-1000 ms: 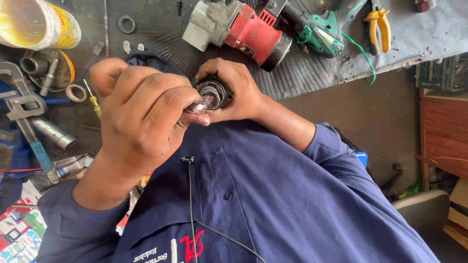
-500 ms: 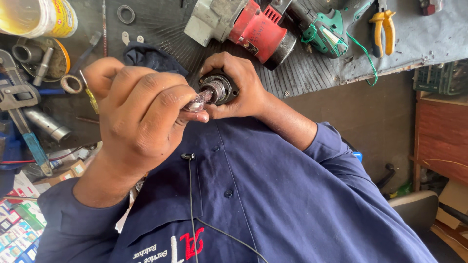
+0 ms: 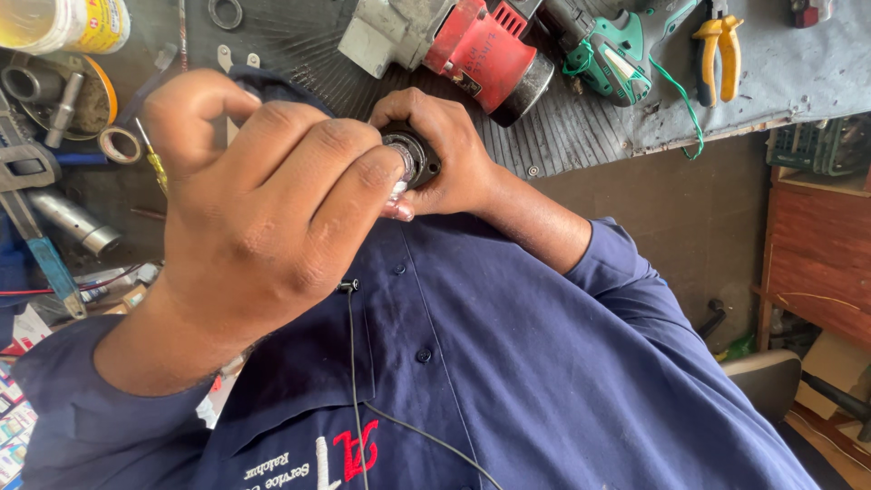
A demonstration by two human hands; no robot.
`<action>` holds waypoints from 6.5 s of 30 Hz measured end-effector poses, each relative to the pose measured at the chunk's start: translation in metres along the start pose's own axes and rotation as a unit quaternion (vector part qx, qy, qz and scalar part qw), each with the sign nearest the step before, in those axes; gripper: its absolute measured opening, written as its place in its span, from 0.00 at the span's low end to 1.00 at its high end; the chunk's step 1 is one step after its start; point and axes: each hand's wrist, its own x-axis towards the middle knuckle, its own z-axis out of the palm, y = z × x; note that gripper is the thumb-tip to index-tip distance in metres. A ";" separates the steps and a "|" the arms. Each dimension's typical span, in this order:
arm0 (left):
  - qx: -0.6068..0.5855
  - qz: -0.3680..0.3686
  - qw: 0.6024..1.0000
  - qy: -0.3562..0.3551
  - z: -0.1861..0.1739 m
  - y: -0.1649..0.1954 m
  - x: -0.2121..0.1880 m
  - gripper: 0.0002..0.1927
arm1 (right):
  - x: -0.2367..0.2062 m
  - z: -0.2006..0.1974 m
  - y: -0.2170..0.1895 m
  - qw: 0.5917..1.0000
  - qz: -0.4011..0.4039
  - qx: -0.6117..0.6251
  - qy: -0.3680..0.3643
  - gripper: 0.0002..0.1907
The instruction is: The person assembles small cylindrical metal parts, applies lubricant from a yellow container, and uses a pipe wrench to tighten a component. They handle a cylindrical housing, a small metal piece, and a cloth, then place the assembled unit on the workbench.
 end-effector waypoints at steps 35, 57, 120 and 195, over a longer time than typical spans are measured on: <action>-0.588 -0.106 0.781 0.183 0.095 0.016 -0.013 0.16 | -0.006 0.015 0.001 0.981 -0.099 -0.142 0.091 0.37; -0.511 -0.106 0.837 0.164 0.102 0.007 -0.007 0.18 | 0.001 0.015 0.018 0.996 -0.060 0.013 0.068 0.23; -0.179 -0.035 0.979 0.096 0.057 -0.014 -0.010 0.13 | 0.014 -0.006 0.011 0.995 -0.091 0.033 0.036 0.33; -0.149 0.007 0.985 0.086 0.042 -0.004 0.002 0.13 | 0.007 -0.006 0.010 0.990 -0.112 0.079 0.027 0.28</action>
